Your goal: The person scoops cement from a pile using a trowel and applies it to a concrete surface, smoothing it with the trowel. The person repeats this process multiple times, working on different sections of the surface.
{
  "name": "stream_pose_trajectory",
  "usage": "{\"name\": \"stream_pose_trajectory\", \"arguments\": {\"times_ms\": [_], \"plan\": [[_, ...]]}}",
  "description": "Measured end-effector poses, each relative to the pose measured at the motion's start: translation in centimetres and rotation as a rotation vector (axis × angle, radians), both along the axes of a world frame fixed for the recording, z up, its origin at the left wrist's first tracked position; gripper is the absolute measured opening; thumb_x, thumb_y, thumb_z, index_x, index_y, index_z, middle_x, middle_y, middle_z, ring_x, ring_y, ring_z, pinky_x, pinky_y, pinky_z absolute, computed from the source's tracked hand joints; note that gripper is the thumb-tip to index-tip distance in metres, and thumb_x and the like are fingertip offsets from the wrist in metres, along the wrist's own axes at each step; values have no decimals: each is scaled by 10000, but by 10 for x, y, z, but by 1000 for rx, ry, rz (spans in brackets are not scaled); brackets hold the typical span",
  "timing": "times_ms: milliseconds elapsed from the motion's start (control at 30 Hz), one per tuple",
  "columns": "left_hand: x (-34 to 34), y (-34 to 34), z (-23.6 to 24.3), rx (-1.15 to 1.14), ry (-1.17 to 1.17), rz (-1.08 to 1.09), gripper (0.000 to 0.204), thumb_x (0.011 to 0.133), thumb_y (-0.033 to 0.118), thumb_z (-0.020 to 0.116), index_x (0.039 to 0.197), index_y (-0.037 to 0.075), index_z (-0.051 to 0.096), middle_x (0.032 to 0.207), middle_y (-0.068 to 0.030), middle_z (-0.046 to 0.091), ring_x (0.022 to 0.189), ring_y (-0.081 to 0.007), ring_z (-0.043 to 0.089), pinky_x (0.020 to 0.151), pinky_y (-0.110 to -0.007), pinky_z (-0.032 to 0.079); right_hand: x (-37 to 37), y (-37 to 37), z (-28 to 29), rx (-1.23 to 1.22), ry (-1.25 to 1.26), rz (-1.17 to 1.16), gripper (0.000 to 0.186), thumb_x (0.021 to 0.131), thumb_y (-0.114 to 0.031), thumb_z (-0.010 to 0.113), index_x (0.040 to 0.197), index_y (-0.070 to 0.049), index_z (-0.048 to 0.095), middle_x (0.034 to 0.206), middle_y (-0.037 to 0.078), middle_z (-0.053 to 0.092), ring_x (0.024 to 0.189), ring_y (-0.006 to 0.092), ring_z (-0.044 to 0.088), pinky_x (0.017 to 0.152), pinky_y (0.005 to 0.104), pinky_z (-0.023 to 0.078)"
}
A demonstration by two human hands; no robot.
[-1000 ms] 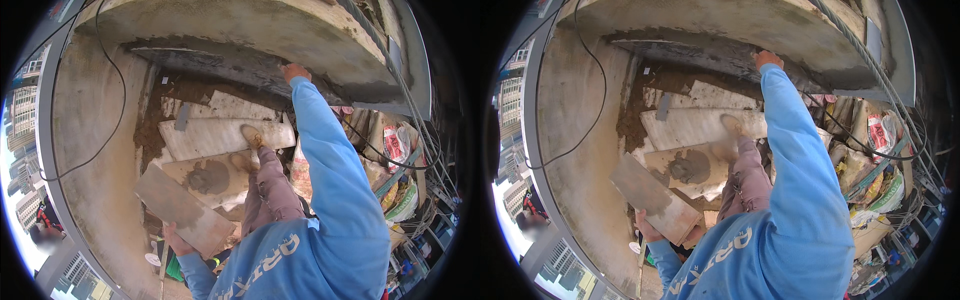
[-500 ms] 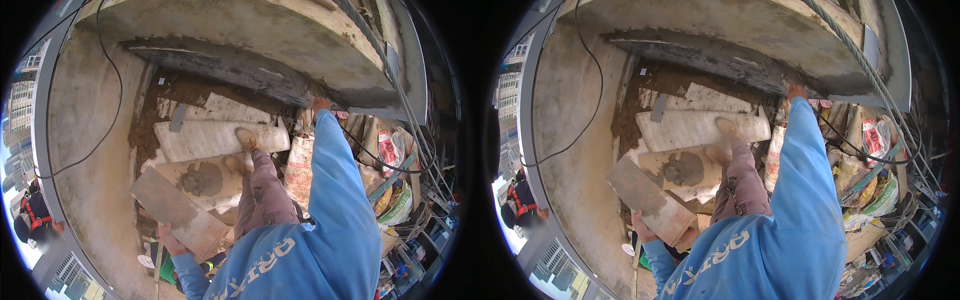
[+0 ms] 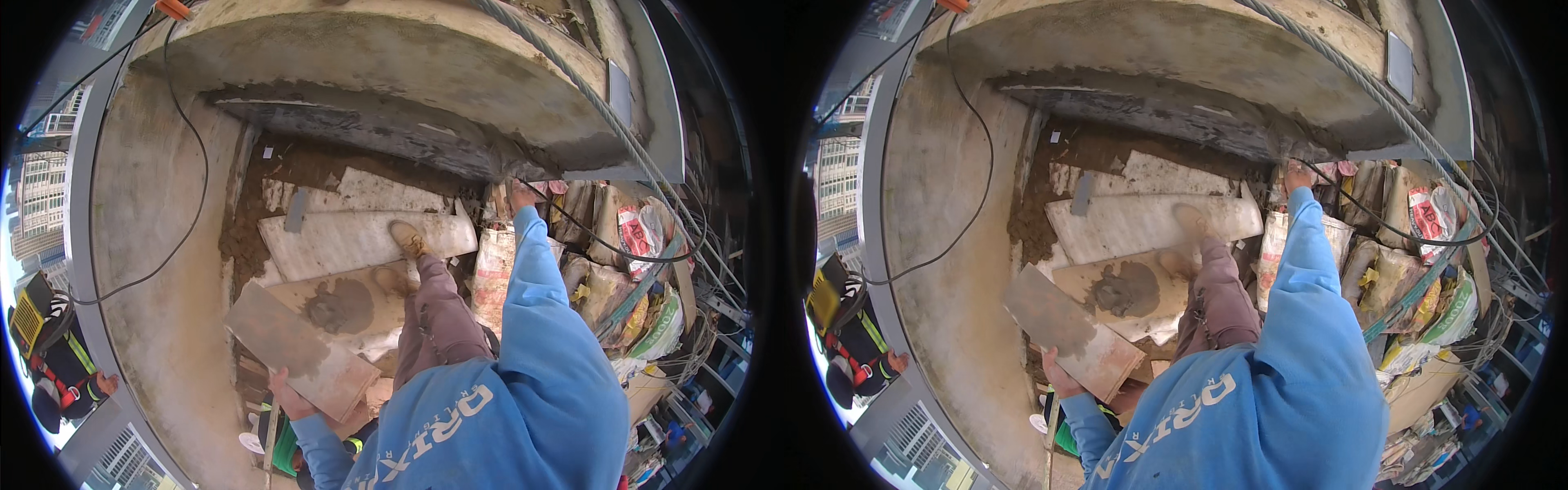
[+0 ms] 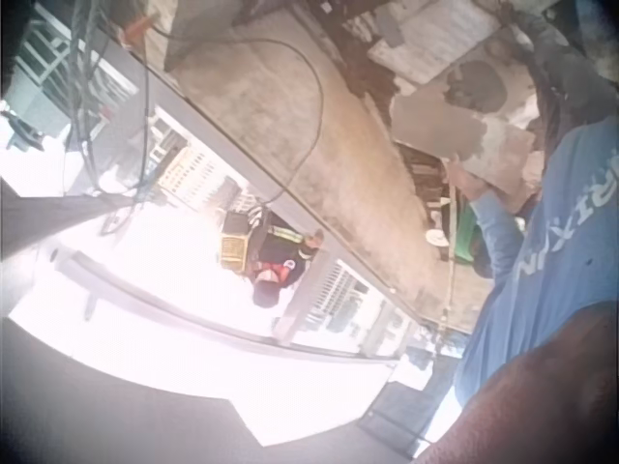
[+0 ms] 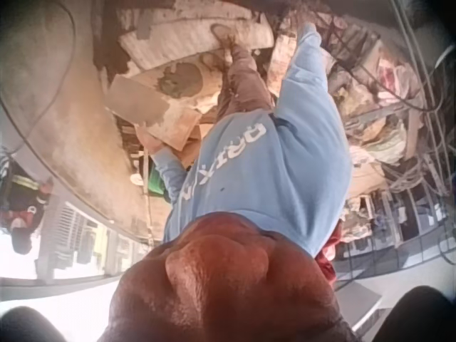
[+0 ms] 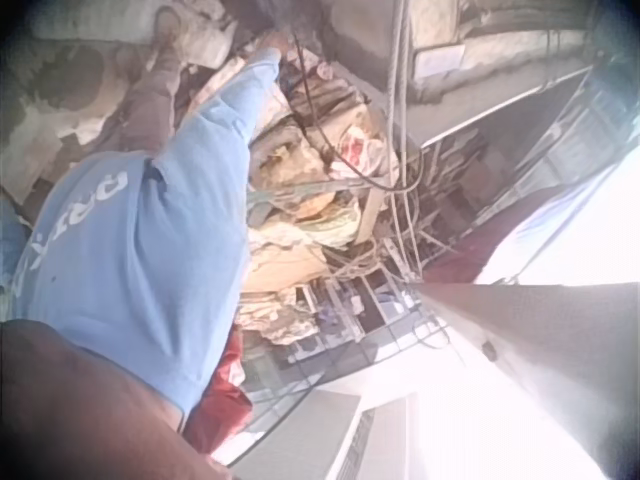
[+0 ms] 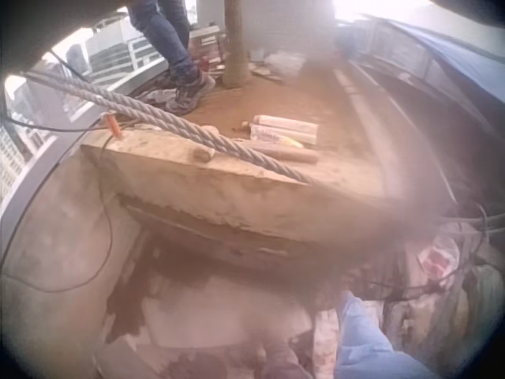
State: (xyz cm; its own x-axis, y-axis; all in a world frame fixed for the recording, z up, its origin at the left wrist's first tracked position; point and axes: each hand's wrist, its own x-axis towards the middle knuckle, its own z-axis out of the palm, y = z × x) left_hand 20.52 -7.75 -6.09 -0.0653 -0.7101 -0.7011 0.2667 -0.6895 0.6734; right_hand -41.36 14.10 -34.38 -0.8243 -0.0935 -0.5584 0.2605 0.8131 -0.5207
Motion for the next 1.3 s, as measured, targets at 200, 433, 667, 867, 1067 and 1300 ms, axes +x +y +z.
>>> {"name": "stream_pose_trajectory", "arguments": {"times_ms": [200, 433, 667, 867, 1067, 1300], "plan": [[6, -5, 4, -12, 19, -79, 644, 812, 201, 498, 1426, 28, 413, 1332, -165, 527, 1199, -340, 552, 984, -440, 474, 51, -146, 31, -446, -225, -666, 416, 1010, -384, 499, 958, 26, 544, 658, 148, 583, 451, 228, 526, 386, 381, 374], [-4, 2, 4, 33, 44, -11, 620, 823, 220, 500, 1399, 3, 436, 1330, -171, 549, 1180, -357, 567, 1002, -454, 467, 72, -189, 31, -413, -244, -626, 388, 1004, -330, 523, 1103, 42, 478, 737, 167, 611, 445, 246, 535, 390, 404, 373], [-6, 8, -7, -9, 54, 11, 615, 784, 185, 542, 1369, 17, 462, 1305, -156, 539, 1164, -330, 567, 956, -443, 490, 96, -220, 42, -369, -214, -519, 429, 970, -354, 565, 1056, 67, 550, 853, 213, 663, 571, 296, 646, 485, 442, 481], [0, 4, -1, 25, 33, -40, 647, 841, 236, 501, 1435, 3, 395, 1388, -180, 519, 1234, -365, 536, 1047, -466, 432, 109, -263, -28, -264, -3, -293, 426, 958, -372, 573, 1011, 50, 577, 872, 208, 643, 673, 315, 608, 595, 427, 464], [-6, 12, 11, -111, -59, 11, 629, 840, 227, 501, 1419, -1, 408, 1338, -175, 547, 1177, -350, 574, 995, -449, 472, 110, -256, 10, -97, 22, 69, 513, 948, -451, 544, 1145, 17, 616, 994, 251, 685, 891, 363, 681, 767, 453, 515], [1, 19, 6, -46, -76, 69, 595, 848, 219, 478, 1391, -20, 427, 1306, -175, 559, 1142, -341, 589, 964, -435, 486, 81, -271, 98, 161, 252, 629, 399, 958, -385, 531, 1197, -74, 606, 1124, 221, 672, 1089, 386, 628, 929, 507, 489]]}}
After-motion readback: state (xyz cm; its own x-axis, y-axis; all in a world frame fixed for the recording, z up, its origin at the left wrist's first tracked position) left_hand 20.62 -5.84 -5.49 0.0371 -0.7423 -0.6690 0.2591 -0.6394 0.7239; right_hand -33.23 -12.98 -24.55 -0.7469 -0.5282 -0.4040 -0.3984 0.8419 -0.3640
